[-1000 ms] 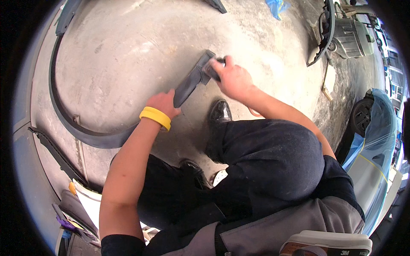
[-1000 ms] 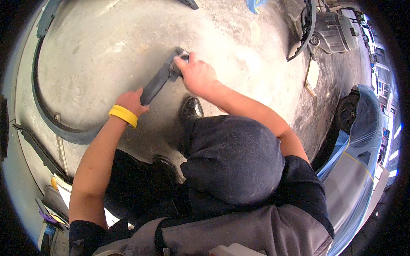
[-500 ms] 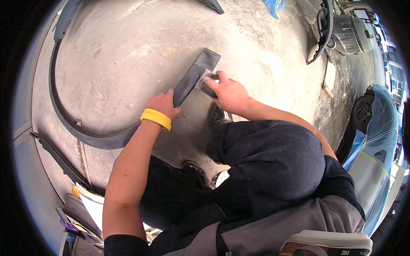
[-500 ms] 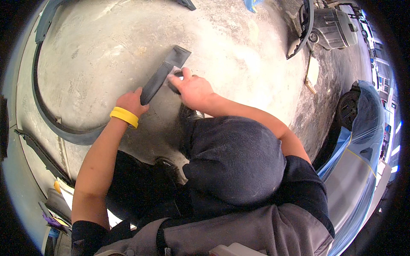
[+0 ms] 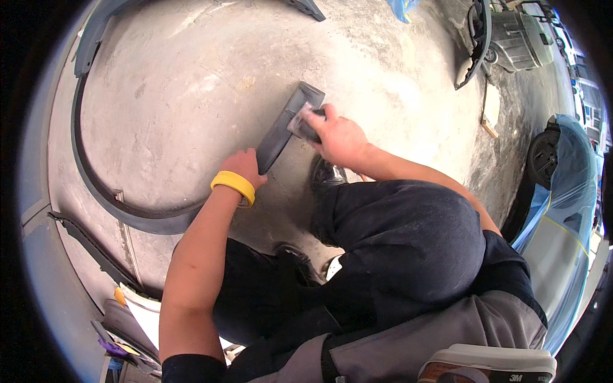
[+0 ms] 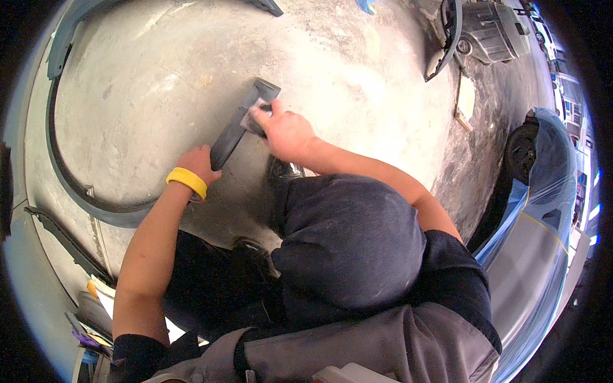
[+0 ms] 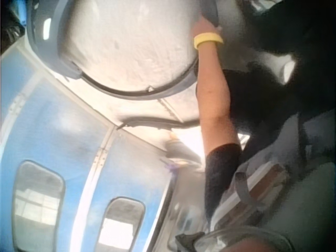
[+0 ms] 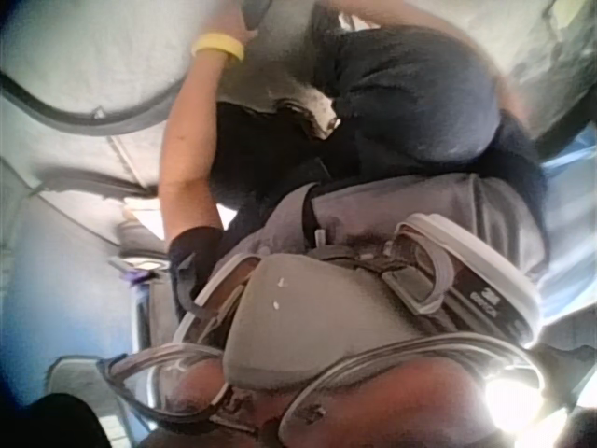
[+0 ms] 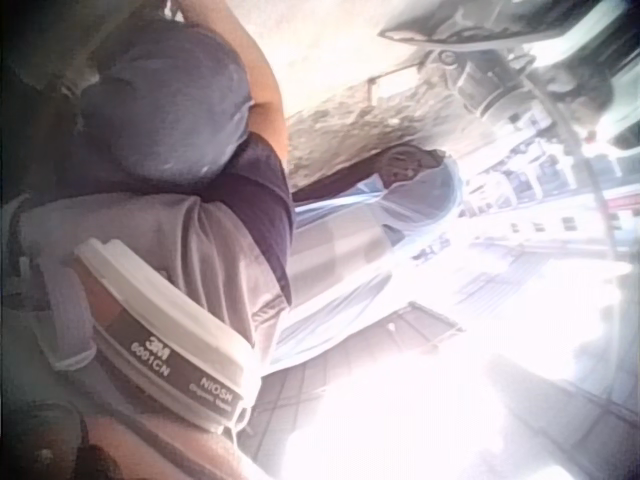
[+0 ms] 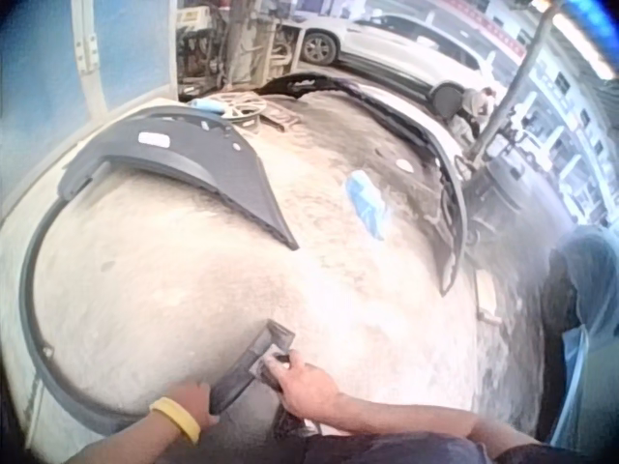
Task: The person uses a pneumatic sander to smooth the surfaces of two black plastic car parts, a curved trim piece and a larger panel, on the floor of a workshop.
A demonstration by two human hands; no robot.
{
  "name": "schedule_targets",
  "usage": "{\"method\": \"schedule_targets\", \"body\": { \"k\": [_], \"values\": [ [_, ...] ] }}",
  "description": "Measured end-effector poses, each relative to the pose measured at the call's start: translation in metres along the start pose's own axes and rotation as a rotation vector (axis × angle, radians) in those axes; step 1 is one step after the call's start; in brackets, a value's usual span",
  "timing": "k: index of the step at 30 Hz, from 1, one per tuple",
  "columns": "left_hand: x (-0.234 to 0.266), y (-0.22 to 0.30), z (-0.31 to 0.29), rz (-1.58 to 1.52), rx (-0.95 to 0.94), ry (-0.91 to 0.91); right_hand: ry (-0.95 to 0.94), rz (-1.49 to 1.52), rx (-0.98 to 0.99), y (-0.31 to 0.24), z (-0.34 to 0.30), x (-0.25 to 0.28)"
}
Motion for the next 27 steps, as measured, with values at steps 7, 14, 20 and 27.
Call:
{"method": "schedule_targets", "body": {
  "k": [7,14,20,27],
  "values": [
    [-0.005,-0.005,-0.007,-0.027,-0.032,0.002,0.028,0.124,-0.262,0.109,0.058,0.02],
    [-0.007,-0.02,-0.01,-0.073,0.043,-0.089,0.06,0.199,0.037,0.052,0.033,0.005],
    [-0.004,-0.051,-0.011,-0.225,0.051,-0.123,0.001,0.025,-0.319,0.118,0.066,0.014],
    [0.01,-0.212,-0.065,-0.309,0.166,-0.227,0.205,0.368,-0.428,0.181,0.019,-0.003]
  ]
}}
Point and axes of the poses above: each hand's wrist, its own z-axis towards the middle knuckle, its own x-axis out of the back of the hand, y = z × x, the point moved 9 cm from there along z, towards the middle knuckle, and after that the axes turned 6 degrees about -z, right-handed, at the moved point
